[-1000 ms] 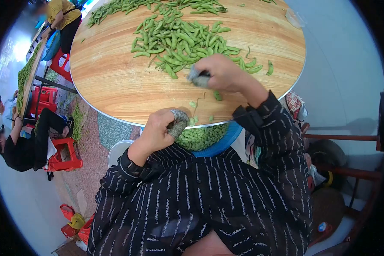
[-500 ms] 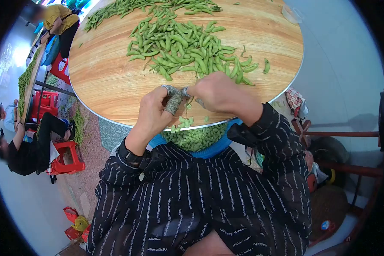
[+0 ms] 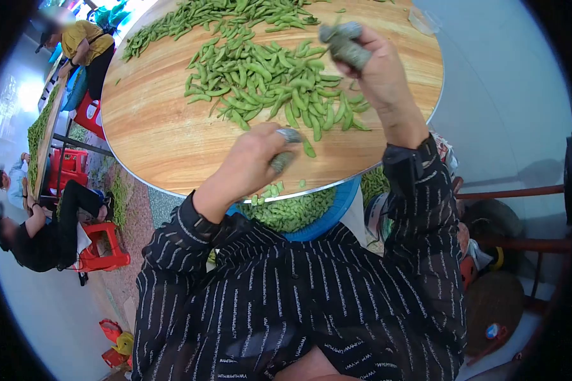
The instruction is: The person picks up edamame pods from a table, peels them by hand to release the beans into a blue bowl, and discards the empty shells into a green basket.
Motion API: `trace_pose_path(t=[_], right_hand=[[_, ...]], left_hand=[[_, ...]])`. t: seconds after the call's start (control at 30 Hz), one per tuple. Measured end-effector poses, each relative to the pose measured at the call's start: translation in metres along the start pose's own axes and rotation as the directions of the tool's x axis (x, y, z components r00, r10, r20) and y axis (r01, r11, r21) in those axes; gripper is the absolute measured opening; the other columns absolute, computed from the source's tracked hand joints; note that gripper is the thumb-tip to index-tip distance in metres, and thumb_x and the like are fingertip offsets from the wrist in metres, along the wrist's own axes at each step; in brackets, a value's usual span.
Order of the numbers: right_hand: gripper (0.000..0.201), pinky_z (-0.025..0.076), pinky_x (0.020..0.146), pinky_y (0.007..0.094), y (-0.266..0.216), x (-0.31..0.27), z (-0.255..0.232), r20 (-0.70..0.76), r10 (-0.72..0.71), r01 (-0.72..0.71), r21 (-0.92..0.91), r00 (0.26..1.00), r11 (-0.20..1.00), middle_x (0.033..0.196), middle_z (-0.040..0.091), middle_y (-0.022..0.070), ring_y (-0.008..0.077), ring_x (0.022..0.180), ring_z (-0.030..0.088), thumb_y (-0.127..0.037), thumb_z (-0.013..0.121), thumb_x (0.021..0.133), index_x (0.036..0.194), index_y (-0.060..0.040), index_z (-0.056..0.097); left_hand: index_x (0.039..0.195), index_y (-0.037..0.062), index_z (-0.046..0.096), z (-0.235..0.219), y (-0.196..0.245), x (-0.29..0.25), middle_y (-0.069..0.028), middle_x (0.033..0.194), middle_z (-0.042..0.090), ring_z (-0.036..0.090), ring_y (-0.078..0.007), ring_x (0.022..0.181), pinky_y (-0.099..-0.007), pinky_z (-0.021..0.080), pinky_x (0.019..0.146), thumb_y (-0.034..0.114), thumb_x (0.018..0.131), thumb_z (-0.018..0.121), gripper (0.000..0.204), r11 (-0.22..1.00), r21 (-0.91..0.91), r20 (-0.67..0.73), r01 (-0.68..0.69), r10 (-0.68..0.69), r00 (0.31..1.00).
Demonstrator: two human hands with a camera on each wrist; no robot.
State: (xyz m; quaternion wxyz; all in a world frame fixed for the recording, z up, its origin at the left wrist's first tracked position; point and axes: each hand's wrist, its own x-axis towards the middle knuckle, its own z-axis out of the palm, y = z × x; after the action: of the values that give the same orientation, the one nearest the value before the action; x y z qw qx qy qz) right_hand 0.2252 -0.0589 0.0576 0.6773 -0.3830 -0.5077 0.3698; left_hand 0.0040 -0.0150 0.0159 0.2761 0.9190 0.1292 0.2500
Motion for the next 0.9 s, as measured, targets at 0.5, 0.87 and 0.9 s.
trace_pose_path(t=[0.5, 0.87, 0.9], right_hand=[[0.021, 0.042, 0.065, 0.0223, 0.007, -0.097, -0.031, -0.33, 0.012, -0.225, -0.616, 0.944, 0.755, 0.077, 0.059, 0.0039, 0.0092, 0.072, 0.053, -0.005, 0.057, 0.077, 0.097, 0.0003, 0.059], [0.019, 0.034, 0.045, 0.0158, 0.033, -0.111, 0.07, -0.117, 0.505, -0.455, 0.298, 0.855, 0.839, 0.07, 0.055, -0.0026, 0.0015, 0.053, 0.044, -0.005, 0.058, 0.078, 0.097, -0.0024, 0.057], [0.016, 0.034, 0.045, 0.0161, 0.035, -0.112, 0.071, -0.128, 0.494, -0.459, 0.23, 0.86, 0.858, 0.068, 0.054, -0.003, 0.0017, 0.052, 0.044, -0.005, 0.058, 0.078, 0.094, -0.0024, 0.058]], left_hand=[[0.084, 0.0009, 0.052, 0.019, -0.014, 0.01, -0.0098, 0.074, 0.059, 0.056, -0.0189, 0.056, -0.029, 0.044, 0.049, 0.007, 0.081, 0.051, 0.007, 0.626, -0.57, 0.267, 0.532, -0.471, 0.841], [0.101, 0.0006, 0.05, 0.022, 0.003, -0.026, -0.0048, 0.076, 0.058, 0.054, -0.0108, 0.062, -0.0213, 0.043, 0.056, 0.007, 0.083, 0.052, 0.019, 0.348, -0.895, 0.113, 0.279, -0.427, 0.897], [0.101, 0.0006, 0.05, 0.02, 0.005, -0.027, -0.0048, 0.076, 0.058, 0.054, -0.0108, 0.062, -0.0213, 0.043, 0.056, 0.007, 0.083, 0.052, 0.019, 0.348, -0.896, 0.109, 0.275, -0.428, 0.897]])
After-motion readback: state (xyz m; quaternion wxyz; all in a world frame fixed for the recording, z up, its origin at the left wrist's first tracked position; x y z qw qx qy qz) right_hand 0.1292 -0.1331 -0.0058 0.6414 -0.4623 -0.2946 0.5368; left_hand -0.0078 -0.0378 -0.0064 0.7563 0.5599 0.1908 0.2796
